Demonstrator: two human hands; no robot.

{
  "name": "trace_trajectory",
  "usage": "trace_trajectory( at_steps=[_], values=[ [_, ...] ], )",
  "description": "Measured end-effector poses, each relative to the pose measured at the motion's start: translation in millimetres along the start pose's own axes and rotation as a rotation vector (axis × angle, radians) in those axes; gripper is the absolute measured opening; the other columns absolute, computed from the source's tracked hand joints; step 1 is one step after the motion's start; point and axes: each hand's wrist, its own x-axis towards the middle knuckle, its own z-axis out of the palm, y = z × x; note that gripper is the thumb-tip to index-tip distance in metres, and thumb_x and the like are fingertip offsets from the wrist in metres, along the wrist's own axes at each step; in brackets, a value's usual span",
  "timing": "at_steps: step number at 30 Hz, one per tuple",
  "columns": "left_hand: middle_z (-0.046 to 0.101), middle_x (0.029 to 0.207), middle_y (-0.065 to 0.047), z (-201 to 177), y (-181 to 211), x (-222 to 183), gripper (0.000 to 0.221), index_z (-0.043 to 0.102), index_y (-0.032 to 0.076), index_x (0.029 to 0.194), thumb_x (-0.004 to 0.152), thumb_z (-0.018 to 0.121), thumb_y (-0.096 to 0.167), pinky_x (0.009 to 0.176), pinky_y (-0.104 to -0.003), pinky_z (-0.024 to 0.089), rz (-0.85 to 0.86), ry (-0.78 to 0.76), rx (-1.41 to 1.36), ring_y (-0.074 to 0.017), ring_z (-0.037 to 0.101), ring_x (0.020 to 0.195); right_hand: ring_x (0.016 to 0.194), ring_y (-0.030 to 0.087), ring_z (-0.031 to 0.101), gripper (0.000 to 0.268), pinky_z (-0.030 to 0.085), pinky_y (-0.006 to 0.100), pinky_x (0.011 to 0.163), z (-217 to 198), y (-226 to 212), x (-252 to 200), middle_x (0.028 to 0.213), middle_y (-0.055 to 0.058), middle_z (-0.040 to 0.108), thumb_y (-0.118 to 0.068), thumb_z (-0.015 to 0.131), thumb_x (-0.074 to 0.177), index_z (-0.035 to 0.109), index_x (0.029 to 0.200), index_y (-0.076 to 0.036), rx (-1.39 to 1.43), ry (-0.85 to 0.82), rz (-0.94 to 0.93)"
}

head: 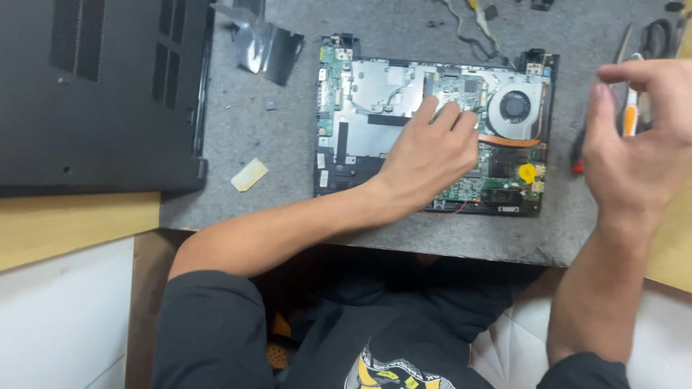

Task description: Installing a cooling fan and cleaning the motherboard components of a laptop using a screwdriver and a brush.

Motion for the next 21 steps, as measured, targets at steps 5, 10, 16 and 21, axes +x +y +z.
trace_trajectory(
  at_steps=[5,10,16,21],
  values=[
    [0.059,0.078,-0.007,-14.5,-19.7,3.6,0.018,0.074,0.007,0.081,0.069,0.086,0.011,0.086,-0.048,0.045,0.024,-0.026,-0.051,-0.0273,0.06,0.082,0.11,0.056,0.059,0.032,0.046,0.06,0.095,-9.0,-4.1,-8.2,0.118,0.038,0.063,0.01,0.075,0.105,0.066,0.135,0.017,-0.292,-0.125,0.152],
    [0.059,0.077,-0.006,-15.8,-25.0,2.4,0.018,0.074,0.007,0.084,0.075,0.085,0.018,0.086,-0.044,0.042,0.054,-0.113,-0.04,-0.0241,0.059,0.082,0.123,0.072,0.042,0.032,0.035,0.071,0.105,-3.6,-14.0,-44.5,0.131,0.05,0.052,0.005,0.049,0.108,0.057,0.133,0.023,-0.145,-0.121,0.322],
    [0.059,0.079,-0.005,-14.5,-31.4,2.0,0.021,0.074,0.009,0.092,0.08,0.08,0.027,0.087,-0.043,0.041,0.051,-0.115,-0.069,-0.0233,0.058,0.082,0.122,0.049,0.06,0.035,0.049,0.052,0.103,-13.5,-1.1,-84.6,0.131,0.026,0.06,0.008,0.053,0.101,0.063,0.135,0.006,-0.137,0.209,0.428],
    [0.059,0.082,-0.001,-14.7,-34.1,1.8,0.022,0.076,0.012,0.097,0.083,0.08,0.028,0.092,-0.042,0.04,-0.071,-0.225,-0.192,-0.0204,0.057,0.085,0.124,0.044,0.056,0.031,0.044,0.052,0.107,-10.1,2.8,-85.5,0.133,0.025,0.065,0.002,0.069,0.096,0.07,0.127,0.004,-0.292,-0.007,0.363]
  ],
)
